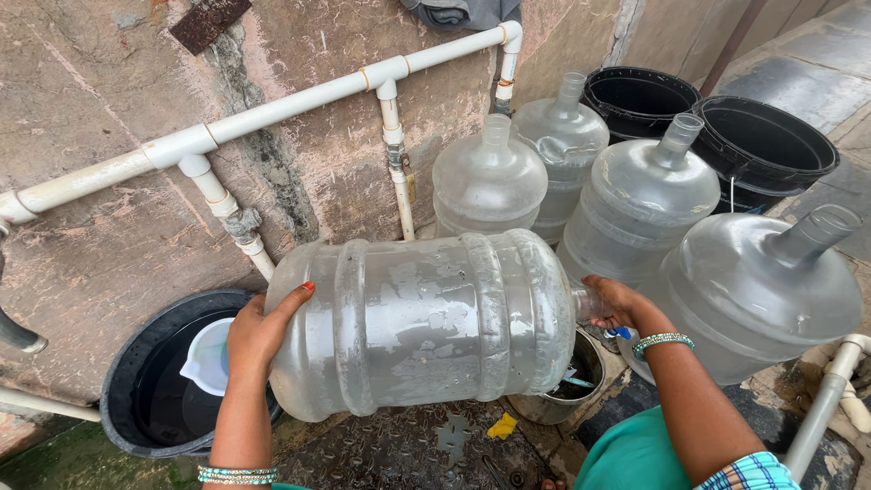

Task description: The person scoops water from a black bucket using a white plastic jug and pours it into a large transparent water dispenser. They then lift the heavy dispenser, shake it to mix the contents, and place it back down. This process is repeated for multiple jugs.

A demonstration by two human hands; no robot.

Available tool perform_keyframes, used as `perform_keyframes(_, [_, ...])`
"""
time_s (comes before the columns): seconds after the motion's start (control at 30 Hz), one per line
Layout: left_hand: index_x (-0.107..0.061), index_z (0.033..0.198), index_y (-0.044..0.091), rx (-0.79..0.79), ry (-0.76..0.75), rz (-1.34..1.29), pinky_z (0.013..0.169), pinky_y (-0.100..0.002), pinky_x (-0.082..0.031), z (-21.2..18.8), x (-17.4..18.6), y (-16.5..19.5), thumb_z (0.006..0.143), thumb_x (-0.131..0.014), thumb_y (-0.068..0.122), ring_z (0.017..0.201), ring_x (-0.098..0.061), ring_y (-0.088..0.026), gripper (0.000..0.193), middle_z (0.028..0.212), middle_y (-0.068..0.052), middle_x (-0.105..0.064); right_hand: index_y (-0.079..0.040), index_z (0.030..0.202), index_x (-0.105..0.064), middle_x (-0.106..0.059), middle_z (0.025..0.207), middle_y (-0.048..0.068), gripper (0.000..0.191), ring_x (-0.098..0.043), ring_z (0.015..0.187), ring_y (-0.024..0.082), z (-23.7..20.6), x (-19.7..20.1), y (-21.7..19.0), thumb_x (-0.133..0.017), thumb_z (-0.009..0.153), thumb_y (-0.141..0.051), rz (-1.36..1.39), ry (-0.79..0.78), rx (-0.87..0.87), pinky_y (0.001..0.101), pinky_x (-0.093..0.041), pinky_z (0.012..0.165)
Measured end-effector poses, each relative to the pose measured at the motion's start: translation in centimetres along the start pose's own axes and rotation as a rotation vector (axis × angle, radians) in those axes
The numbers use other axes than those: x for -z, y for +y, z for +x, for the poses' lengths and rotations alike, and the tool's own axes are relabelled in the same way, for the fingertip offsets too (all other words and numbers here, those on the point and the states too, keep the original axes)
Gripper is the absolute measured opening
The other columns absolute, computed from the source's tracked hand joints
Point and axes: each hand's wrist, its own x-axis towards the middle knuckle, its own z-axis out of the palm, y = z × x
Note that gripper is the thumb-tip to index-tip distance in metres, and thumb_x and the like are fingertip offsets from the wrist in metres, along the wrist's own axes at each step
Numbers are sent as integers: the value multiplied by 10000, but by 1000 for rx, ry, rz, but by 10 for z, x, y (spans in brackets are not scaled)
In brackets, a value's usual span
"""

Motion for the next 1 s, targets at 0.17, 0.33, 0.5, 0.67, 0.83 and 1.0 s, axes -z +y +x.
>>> perform_keyframes(0.17, [-730, 1171, -53, -29, -5, -7, 783, -398, -580, -2, 1, 1, 647, -758, 638, 800, -769, -351, 868, 971, -254, -769, 0, 1283, -527, -681, 862, 153, 547, -576, 527, 155, 1, 3, 2, -402, 999, -451, -10, -2, 5, 275, -510, 468])
perform_keyframes(0.33, [-727, 1174, -41, -24, -11, -23, 774, -399, -582, -1, 0, 0, 644, -759, 632, 791, -771, -350, 857, 965, -249, -767, 23, 1263, -534, -674, 854, 158, 575, -580, 523, 164, 4, 6, 2, -430, 1007, -480, 8, -15, -24, 278, -512, 465])
perform_keyframes(0.5, [-736, 1166, -42, -32, -15, -1, 773, -406, -581, 3, -3, -3, 649, -762, 639, 795, -769, -353, 855, 952, -254, -766, -4, 1265, -530, -670, 854, 139, 573, -574, 524, 159, 1, 7, 2, -440, 996, -502, -9, -4, -16, 273, -506, 467])
perform_keyframes(0.67, [-729, 1174, -46, -30, -13, 11, 762, -415, -586, 6, -5, -6, 649, -760, 633, 785, -769, -363, 859, 947, -260, -761, -3, 1273, -529, -669, 848, 142, 591, -575, 533, 161, -1, 7, 2, -424, 997, -514, -40, 6, -21, 277, -499, 466])
perform_keyframes(0.83, [-727, 1166, -56, -43, -20, 6, 750, -412, -591, 8, -5, -7, 651, -754, 635, 776, -771, -365, 862, 932, -267, -761, 36, 1297, -533, -657, 833, 136, 644, -576, 524, 149, 0, 8, 3, -417, 1007, -527, -48, 4, -13, 272, -492, 454])
perform_keyframes(1.0, [-718, 1176, -57, -24, -11, 28, 737, -415, -596, 8, -6, -7, 654, -746, 646, 765, -772, -378, 876, 927, -274, -756, 6, 1264, -527, -664, 818, 149, 611, -575, 522, 148, 1, 7, 4, -390, 996, -525, -76, 21, 6, 275, -503, 461])
